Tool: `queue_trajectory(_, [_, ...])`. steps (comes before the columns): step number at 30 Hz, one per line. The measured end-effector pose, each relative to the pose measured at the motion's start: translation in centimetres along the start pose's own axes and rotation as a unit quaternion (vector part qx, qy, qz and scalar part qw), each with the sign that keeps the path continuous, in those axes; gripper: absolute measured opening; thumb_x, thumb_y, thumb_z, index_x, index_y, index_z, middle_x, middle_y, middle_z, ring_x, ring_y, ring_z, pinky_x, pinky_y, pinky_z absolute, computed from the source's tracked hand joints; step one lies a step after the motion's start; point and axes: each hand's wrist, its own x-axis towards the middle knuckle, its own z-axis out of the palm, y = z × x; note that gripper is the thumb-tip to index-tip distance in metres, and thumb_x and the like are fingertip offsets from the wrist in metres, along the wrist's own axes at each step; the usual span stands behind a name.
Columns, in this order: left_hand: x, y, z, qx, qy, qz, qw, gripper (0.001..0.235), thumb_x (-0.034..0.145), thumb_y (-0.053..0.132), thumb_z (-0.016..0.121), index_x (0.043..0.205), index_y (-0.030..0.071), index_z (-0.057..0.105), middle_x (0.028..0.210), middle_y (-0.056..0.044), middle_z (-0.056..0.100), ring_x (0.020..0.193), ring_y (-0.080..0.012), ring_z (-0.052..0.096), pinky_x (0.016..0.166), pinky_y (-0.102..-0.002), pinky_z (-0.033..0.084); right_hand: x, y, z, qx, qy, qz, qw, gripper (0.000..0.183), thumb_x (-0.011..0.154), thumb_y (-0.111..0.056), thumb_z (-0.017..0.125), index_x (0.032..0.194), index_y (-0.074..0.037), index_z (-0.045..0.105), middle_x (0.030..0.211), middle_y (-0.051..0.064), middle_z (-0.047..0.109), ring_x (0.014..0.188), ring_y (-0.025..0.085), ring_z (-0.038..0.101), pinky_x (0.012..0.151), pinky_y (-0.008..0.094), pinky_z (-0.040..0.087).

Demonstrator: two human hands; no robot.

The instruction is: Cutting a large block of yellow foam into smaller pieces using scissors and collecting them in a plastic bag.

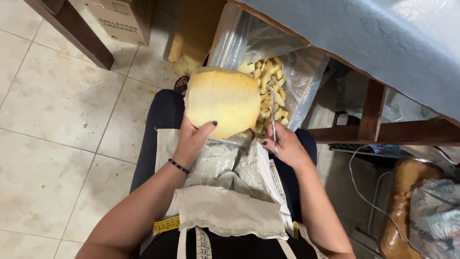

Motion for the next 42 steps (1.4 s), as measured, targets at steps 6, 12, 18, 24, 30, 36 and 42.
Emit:
queue_trajectory(6, [-0.6, 1.6, 0.7, 0.027, -0.021, -0.028, 0.999, 0.061, 0.081, 0.006, 0.076, 0.137, -0.001, 0.053, 0.115, -0.015, 0.066, 0.106, -0.0189, 0.062, 0.088, -0.043, 0.057, -0.1, -4.8, -3.5, -0.265, -0.086, 0.028, 0.96, 0.073, 0.076, -0.068, 0.074, 0.117, -0.011, 0.056, 0.112, 0.02, 0.064, 0.102, 0.043, 0.067, 0.095, 0.056, 0.044])
queue_trajectory(12, [-1.2, 1.5, 0.4, 0.02, -0.027, -0.062, 0.998, 0.055, 0.079, 0.005, 0.075, 0.132, 0.0, 0.059, 0.108, -0.014, 0.069, 0.096, -0.0178, 0.066, 0.08, -0.04, 0.059, 0.2, -7.3, -3.3, -0.35, -0.057, -0.021, 0.935, 0.074, 0.078, -0.072, 0.07, 0.117, -0.01, 0.059, 0.123, 0.018, 0.064, 0.108, 0.038, 0.068, 0.106, 0.055, 0.037])
queue_trajectory(18, [-1.1, 2.4, 0.4, 0.002, -0.004, -0.073, 0.997, 0.051, 0.079, 0.002, 0.072, 0.128, -0.002, 0.061, 0.102, -0.013, 0.068, 0.092, -0.0174, 0.064, 0.075, -0.038, 0.059, 0.0, -0.5, 0.3, -0.245, 0.085, -0.129, 0.957, 0.052, 0.073, -0.064, 0.081, 0.077, -0.016, 0.061, 0.066, 0.004, 0.057, 0.067, 0.03, 0.065, 0.068, 0.036, 0.053])
queue_trajectory(24, [-1.1, 3.3, 0.9, -0.05, -0.009, -0.051, 0.997, 0.058, 0.08, 0.008, 0.076, 0.133, 0.004, 0.056, 0.111, -0.009, 0.065, 0.1, -0.0151, 0.061, 0.081, -0.037, 0.057, -0.5, 0.3, 0.6, -0.19, 0.083, -0.108, 0.972, 0.044, 0.074, -0.056, 0.082, 0.072, -0.019, 0.058, 0.059, 0.001, 0.055, 0.06, 0.025, 0.065, 0.062, 0.032, 0.053])
queue_trajectory(30, [-0.8, 2.1, 0.3, -0.047, -0.008, -0.047, 0.998, 0.058, 0.085, 0.009, 0.075, 0.137, 0.006, 0.051, 0.117, -0.008, 0.064, 0.107, -0.0159, 0.061, 0.088, -0.038, 0.058, -0.5, -0.4, -2.1, -0.053, -0.016, -0.018, 0.998, 0.031, 0.081, -0.04, 0.084, 0.077, -0.019, 0.061, 0.05, -0.001, 0.059, 0.052, 0.017, 0.06, 0.06, 0.028, 0.05])
queue_trajectory(36, [0.0, -0.4, -0.4, -0.092, 0.02, -0.078, 0.992, 0.055, 0.08, 0.006, 0.069, 0.134, 0.008, 0.055, 0.112, -0.008, 0.065, 0.101, -0.0181, 0.065, 0.083, -0.037, 0.059, -1.8, -4.4, -4.6, -0.114, -0.152, 0.023, 0.982, 0.06, 0.078, -0.059, 0.079, 0.108, -0.012, 0.055, 0.094, 0.017, 0.062, 0.088, 0.044, 0.066, 0.081, 0.053, 0.052])
queue_trajectory(42, [-0.5, 0.8, 0.0, -0.066, -0.002, -0.094, 0.993, 0.05, 0.072, 0.004, 0.065, 0.122, 0.007, 0.062, 0.094, -0.008, 0.066, 0.084, -0.0188, 0.068, 0.068, -0.035, 0.059, -2.8, -6.1, -3.5, -0.23, -0.131, -0.073, 0.962, 0.071, 0.07, -0.071, 0.079, 0.103, -0.012, 0.058, 0.098, 0.011, 0.063, 0.095, 0.038, 0.068, 0.097, 0.053, 0.043])
